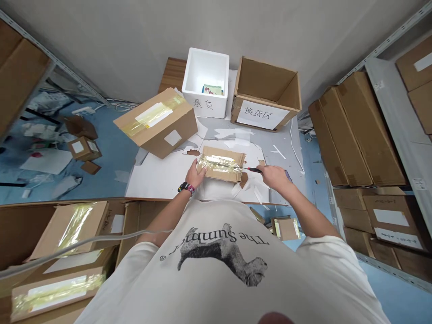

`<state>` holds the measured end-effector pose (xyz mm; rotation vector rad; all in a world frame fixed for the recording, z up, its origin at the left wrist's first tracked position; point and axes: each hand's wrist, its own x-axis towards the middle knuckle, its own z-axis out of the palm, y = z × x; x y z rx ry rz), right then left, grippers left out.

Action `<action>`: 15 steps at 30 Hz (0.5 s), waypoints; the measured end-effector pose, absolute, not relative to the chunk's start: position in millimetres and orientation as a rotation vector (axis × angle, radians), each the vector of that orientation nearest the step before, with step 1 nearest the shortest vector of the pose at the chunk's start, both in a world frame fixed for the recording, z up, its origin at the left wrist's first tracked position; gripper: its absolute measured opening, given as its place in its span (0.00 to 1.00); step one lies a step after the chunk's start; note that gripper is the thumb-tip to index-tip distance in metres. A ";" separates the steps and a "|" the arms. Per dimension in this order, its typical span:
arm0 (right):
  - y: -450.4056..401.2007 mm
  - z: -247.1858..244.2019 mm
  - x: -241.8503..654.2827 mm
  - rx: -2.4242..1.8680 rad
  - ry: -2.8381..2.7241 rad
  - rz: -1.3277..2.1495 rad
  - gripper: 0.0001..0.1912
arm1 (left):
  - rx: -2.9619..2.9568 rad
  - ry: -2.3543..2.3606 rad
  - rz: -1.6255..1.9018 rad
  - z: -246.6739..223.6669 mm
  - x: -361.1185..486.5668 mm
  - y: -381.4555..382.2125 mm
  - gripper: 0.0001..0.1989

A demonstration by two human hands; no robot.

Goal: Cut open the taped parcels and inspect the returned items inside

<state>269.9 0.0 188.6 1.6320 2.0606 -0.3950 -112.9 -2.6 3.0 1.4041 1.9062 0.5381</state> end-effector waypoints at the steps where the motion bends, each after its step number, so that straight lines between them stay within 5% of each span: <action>1: -5.9 184.8 284.5 1.715 2.050 -0.444 0.26 | 1.505 1.933 0.574 9.2 -111.7 -2.3 0.45; 8: -60.3 129.3 330.3 2.455 1.946 -1.212 0.28 | 2.244 1.497 0.402 46.4 -74.0 50.7 0.36; 15: -78.7 91.8 288.3 2.648 1.887 -1.573 0.33 | 2.406 1.240 0.095 34.6 -29.4 108.2 0.44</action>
